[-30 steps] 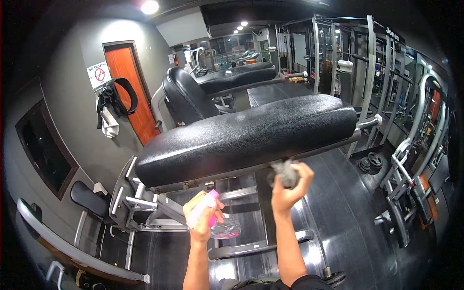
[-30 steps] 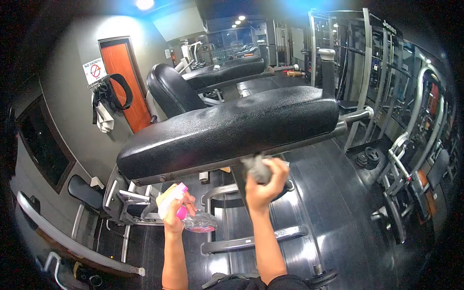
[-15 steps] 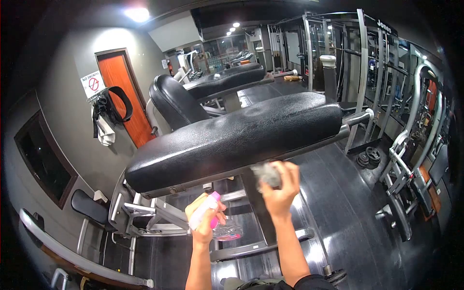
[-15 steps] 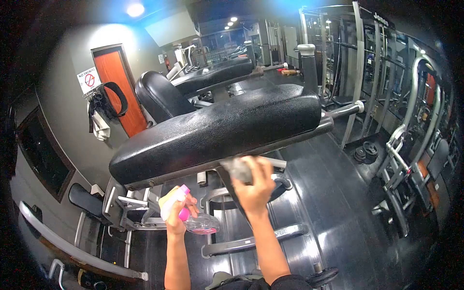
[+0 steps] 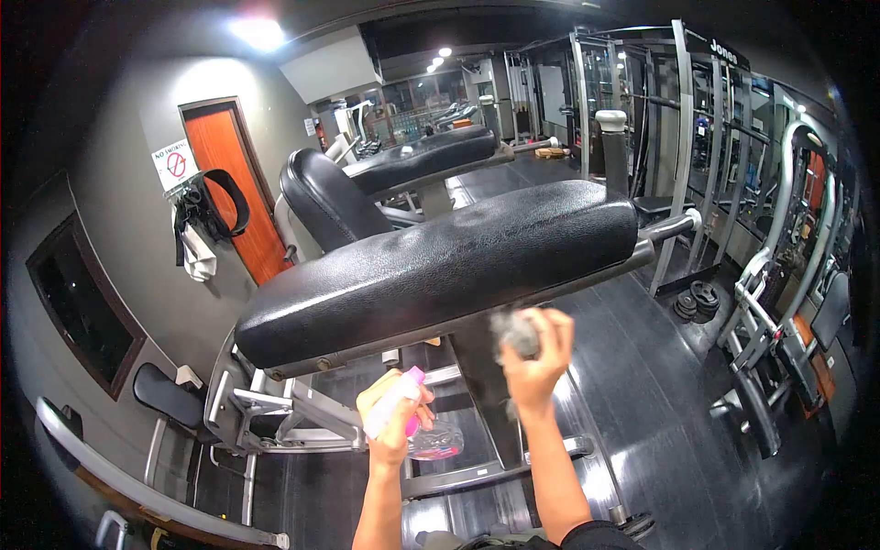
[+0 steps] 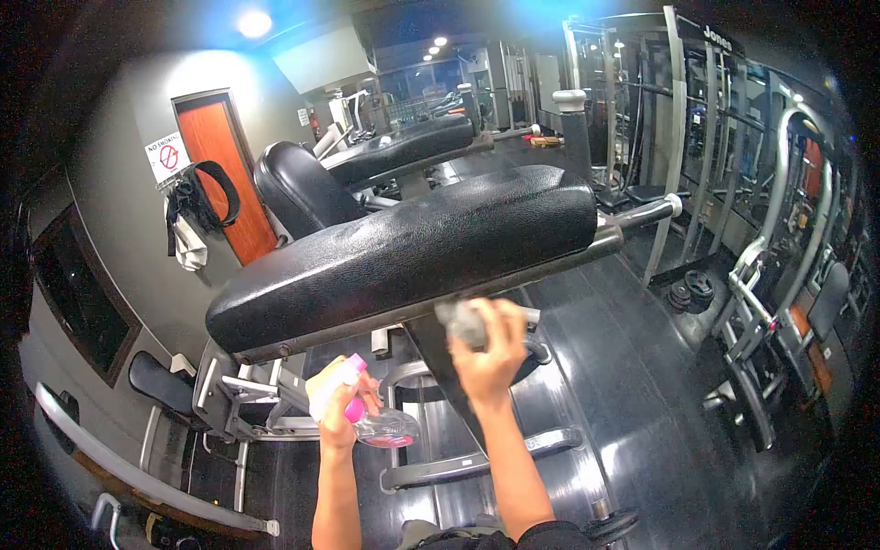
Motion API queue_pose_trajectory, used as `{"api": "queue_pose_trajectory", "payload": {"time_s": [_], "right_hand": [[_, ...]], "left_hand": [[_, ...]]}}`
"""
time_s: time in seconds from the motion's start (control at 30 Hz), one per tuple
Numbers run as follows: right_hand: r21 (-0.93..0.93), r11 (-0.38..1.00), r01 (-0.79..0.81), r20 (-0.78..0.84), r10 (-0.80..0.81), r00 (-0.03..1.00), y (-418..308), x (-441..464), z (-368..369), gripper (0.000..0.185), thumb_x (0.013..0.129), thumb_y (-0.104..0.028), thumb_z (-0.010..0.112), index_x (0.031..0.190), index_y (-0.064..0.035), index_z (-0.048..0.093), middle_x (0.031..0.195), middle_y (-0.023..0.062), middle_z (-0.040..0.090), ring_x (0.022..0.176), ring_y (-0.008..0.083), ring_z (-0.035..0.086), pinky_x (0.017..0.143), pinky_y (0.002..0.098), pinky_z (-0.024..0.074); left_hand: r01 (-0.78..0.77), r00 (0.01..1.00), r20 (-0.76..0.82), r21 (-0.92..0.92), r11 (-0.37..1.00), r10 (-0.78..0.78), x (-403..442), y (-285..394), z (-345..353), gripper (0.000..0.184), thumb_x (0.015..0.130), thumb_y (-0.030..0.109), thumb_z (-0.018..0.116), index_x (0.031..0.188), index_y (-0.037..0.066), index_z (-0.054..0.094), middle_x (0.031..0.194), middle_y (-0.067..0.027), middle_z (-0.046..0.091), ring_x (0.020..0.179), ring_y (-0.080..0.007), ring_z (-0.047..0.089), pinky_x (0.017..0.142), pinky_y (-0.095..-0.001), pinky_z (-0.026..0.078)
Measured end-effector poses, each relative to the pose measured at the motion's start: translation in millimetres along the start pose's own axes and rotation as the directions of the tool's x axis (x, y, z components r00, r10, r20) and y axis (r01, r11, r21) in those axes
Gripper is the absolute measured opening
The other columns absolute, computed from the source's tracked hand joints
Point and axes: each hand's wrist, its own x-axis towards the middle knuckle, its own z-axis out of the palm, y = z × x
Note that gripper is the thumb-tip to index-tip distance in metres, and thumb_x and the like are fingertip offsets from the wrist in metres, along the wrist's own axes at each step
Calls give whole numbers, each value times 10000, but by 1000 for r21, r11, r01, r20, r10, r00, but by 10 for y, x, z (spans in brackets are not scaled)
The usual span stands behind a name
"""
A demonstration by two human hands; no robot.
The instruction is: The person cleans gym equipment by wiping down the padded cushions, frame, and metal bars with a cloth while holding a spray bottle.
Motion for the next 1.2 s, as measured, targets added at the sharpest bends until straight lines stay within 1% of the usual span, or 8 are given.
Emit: {"api": "queue_pose_trajectory", "payload": {"time_s": [0.17,0.37,0.57,0.67,0.9,1.03,1.1,1.2], "right_hand": [[27,996,-87,-142,90,986,72,153,-39,407,671,-16,762,1060,-55,648,1034,145,568,997,338,575,871,428,472],[85,996,16,232,-36,972,-160,-49,-39,468,620,-58,795,1065,-143,675,1018,67,585,889,288,645,709,388,540],[8,986,-167,-124,167,978,194,273,-254,443,653,6,760,1077,-52,645,1042,134,573,991,335,593,868,425,487],[-60,994,-95,-143,86,986,141,336,-214,457,677,19,744,1114,-39,622,1065,138,560,995,336,586,871,433,485],[51,996,-77,128,70,989,-63,59,-88,426,671,-103,781,1067,-94,626,1038,141,526,1000,360,571,808,435,502],[-93,994,-53,-89,45,995,212,246,-190,426,701,-54,718,1102,-41,571,1030,155,529,982,334,557,887,402,458],[25,981,-193,-293,192,936,373,325,-181,384,740,-13,674,1103,-14,551,1040,150,546,988,308,557,916,388,438],[176,933,-315,-332,358,873,363,359,-138,351,765,19,642,1101,-7,545,1043,141,557,995,289,553,921,383,434]], "left_hand": [[-5,1000,30,44,999,4,8,-45,68,255,891,139,582,771,-81,628,714,-142,631,486,-167,610,496,-271,490],[10,999,44,81,997,-13,80,-126,248,302,889,182,533,858,-108,615,741,-150,617,461,-193,581,469,-284,482],[27,998,59,-21,999,-26,152,-154,302,210,887,91,572,798,-90,632,749,-137,630,485,-155,607,489,-268,486],[21,995,94,11,1000,-22,232,-162,317,204,890,88,582,791,-83,636,743,-129,630,487,-151,606,492,-267,481],[16,985,171,21,1000,-19,422,-197,363,206,890,83,585,775,-77,644,714,-118,627,482,-148,594,504,-264,473],[19,976,218,-8,1000,-17,450,-242,373,213,887,92,590,770,-76,650,703,-117,627,484,-146,593,504,-263,472],[40,973,229,-18,999,-34,434,-276,361,214,885,95,594,768,-75,651,701,-116,627,485,-145,594,503,-263,472],[57,965,259,-62,996,-39,435,-325,381,207,882,99,604,772,-69,654,700,-113,627,491,-144,598,505,-265,475]]}}
